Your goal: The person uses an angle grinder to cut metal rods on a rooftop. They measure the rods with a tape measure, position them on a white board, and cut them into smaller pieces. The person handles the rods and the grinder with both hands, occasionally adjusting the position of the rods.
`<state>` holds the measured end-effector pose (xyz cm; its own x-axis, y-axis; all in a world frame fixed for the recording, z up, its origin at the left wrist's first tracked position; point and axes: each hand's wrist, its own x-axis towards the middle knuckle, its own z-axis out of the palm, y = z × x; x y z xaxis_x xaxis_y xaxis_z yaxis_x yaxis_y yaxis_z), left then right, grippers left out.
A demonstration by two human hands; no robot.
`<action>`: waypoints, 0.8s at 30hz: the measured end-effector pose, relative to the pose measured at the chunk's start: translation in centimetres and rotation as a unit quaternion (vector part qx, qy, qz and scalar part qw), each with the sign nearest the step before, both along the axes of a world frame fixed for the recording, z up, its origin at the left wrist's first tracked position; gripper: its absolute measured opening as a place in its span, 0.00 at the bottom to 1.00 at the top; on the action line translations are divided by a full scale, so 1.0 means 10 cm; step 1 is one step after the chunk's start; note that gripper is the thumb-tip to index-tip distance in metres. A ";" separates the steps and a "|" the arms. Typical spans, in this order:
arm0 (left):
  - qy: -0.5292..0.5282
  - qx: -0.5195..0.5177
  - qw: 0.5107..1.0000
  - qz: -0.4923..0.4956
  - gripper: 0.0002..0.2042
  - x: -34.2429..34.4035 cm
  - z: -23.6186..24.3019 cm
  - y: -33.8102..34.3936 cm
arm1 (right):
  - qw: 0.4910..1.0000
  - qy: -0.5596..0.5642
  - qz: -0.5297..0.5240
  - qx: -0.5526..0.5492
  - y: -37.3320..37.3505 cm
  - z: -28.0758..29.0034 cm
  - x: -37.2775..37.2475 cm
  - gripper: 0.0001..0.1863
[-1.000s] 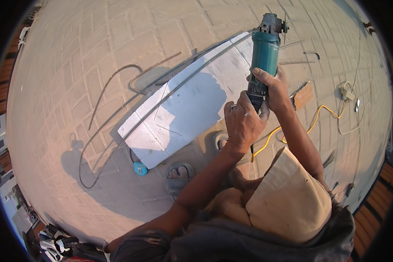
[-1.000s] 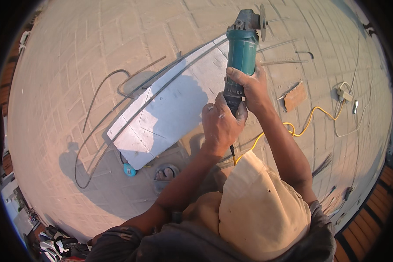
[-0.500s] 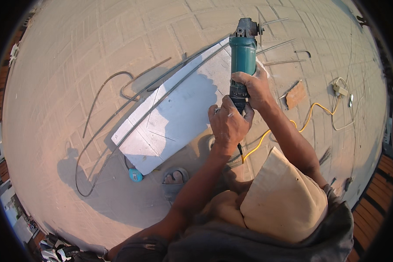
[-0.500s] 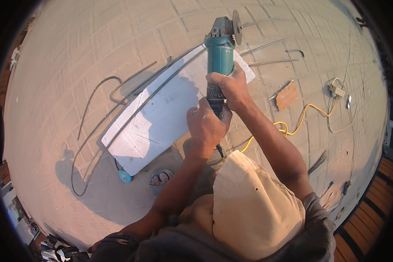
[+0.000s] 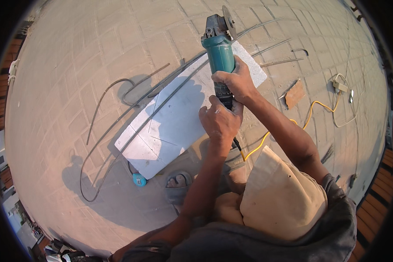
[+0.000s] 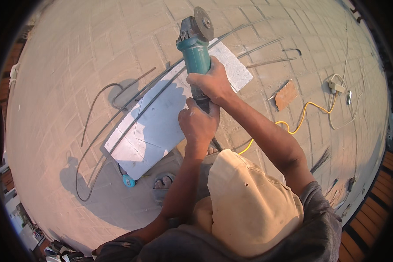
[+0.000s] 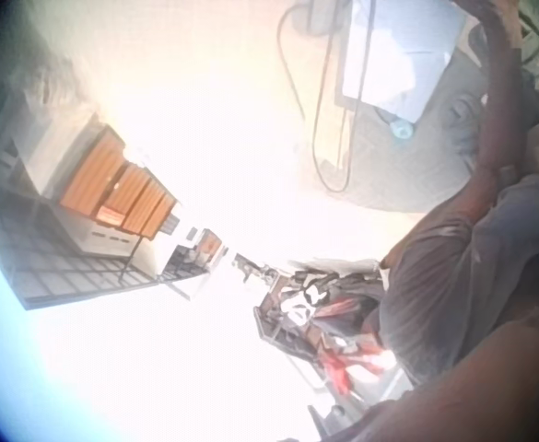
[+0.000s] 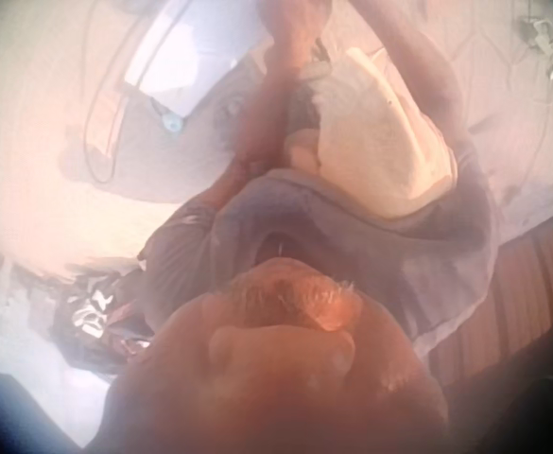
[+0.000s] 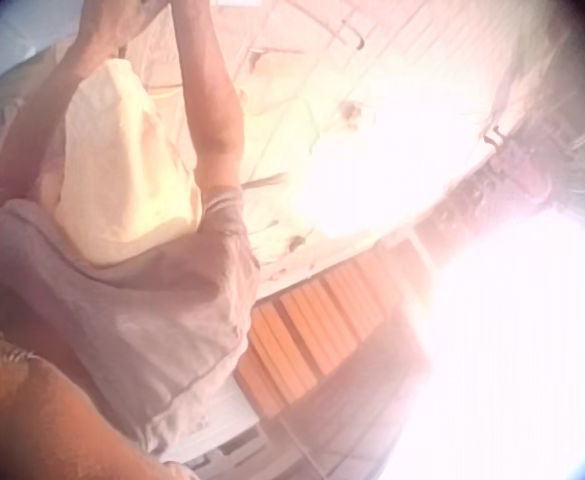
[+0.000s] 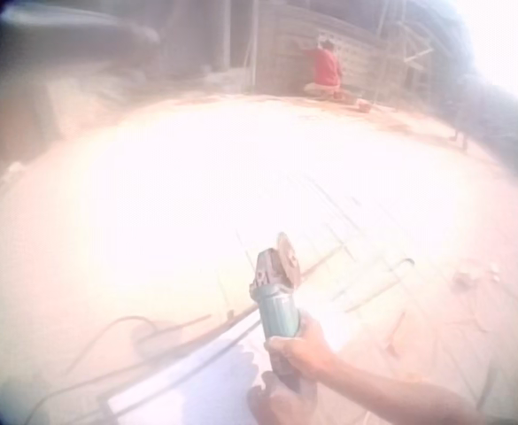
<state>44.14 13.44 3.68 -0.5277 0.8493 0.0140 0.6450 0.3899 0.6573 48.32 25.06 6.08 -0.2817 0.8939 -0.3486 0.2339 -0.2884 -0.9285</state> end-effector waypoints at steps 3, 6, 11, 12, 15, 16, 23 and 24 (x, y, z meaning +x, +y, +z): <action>-0.021 -0.013 1.000 0.011 0.21 -0.01 0.02 -0.01 | 1.000 -0.003 0.013 0.012 0.02 -0.01 -0.02 0.33; 0.022 0.027 0.999 0.020 0.21 0.00 -0.05 -0.02 | 1.000 -0.002 0.005 0.020 0.03 0.01 -0.07 0.33; 0.043 0.072 0.996 0.027 0.19 0.02 -0.17 0.03 | 0.999 0.025 -0.032 0.019 0.03 0.06 -0.04 0.30; 0.020 0.075 0.997 0.026 0.18 0.03 -0.16 0.04 | 0.998 0.028 -0.041 0.030 0.03 0.03 -0.02 0.30; 0.011 0.063 0.998 0.011 0.17 0.03 -0.13 0.07 | 0.998 0.004 -0.044 0.050 0.06 0.03 0.01 0.30; 0.022 0.051 0.998 0.003 0.18 0.03 -0.12 0.07 | 0.998 0.003 -0.039 0.048 0.07 0.03 0.01 0.30; 0.000 0.104 0.995 0.002 0.19 0.03 -0.16 0.08 | 0.998 0.013 -0.044 0.036 0.13 0.04 -0.02 0.31; 0.032 0.114 0.993 0.001 0.21 0.03 -0.16 0.09 | 0.998 0.026 -0.055 0.030 0.16 0.01 -0.03 0.30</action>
